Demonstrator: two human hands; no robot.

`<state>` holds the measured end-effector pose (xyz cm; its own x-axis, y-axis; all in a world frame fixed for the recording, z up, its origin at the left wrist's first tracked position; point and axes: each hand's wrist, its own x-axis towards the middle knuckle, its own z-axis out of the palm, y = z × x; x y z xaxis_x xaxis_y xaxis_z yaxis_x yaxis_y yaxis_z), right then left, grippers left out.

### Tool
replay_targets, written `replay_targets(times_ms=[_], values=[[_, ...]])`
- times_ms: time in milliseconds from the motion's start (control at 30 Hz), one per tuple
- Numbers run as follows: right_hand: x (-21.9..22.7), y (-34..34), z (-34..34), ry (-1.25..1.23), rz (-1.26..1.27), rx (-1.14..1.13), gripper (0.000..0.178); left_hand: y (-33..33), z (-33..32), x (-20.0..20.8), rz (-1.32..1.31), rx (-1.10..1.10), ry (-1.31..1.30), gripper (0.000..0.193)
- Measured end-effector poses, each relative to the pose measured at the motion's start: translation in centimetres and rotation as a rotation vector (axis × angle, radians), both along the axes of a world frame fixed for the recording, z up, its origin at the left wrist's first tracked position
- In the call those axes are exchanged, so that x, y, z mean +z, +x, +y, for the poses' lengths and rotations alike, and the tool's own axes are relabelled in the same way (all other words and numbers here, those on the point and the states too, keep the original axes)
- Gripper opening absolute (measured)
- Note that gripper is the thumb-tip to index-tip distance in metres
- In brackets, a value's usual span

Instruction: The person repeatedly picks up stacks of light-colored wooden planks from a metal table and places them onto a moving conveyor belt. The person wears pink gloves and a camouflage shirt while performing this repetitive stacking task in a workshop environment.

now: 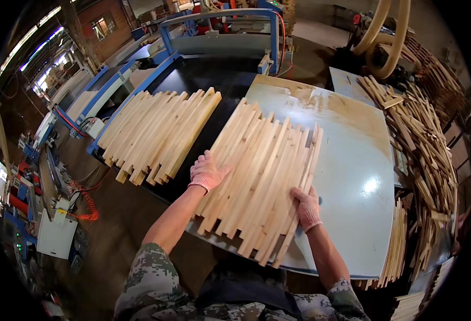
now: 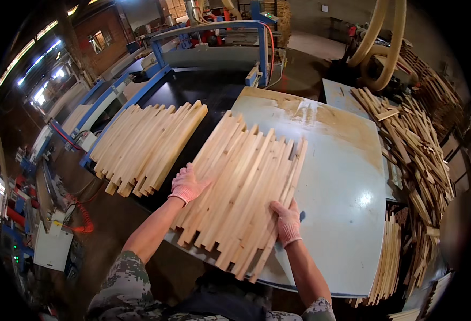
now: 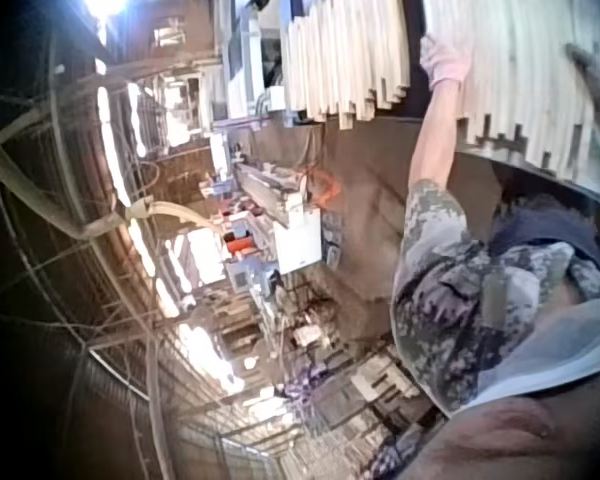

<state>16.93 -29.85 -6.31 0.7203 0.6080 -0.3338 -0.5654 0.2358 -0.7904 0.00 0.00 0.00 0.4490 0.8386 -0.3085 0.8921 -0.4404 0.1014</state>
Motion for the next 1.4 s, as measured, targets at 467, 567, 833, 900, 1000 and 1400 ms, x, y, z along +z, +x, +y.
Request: replay_targets(times_ms=[467,567,833,900,1000,1400], values=[[-3.3,1.9,13.5,-0.048,-0.106,0.039,0.059,-1.3,4.6,-1.3,-0.171,-0.153,0.272,0.071],[-2.2,2.8,12.3,-0.311,-0.365,0.205,0.065,-1.3,5.0,-2.3,-0.193,-0.199,0.314,0.065],[1.7,4.0,8.2,-0.871,-0.928,0.511,0.080,3.6,6.7,3.0,-0.003,-0.120,0.003,0.071],[0.9,3.0,8.3,-0.874,-0.893,0.495,0.092,3.4,6.8,2.3,-0.069,-0.120,-0.007,0.072],[0.9,1.4,7.3,-0.980,-0.875,0.505,0.102,3.4,5.5,1.1,-0.126,-0.107,-0.027,0.073],[-0.1,2.5,-7.5,-0.866,-0.751,0.186,0.071,2.2,-5.5,-4.5,-0.609,-0.252,-0.261,0.069]])
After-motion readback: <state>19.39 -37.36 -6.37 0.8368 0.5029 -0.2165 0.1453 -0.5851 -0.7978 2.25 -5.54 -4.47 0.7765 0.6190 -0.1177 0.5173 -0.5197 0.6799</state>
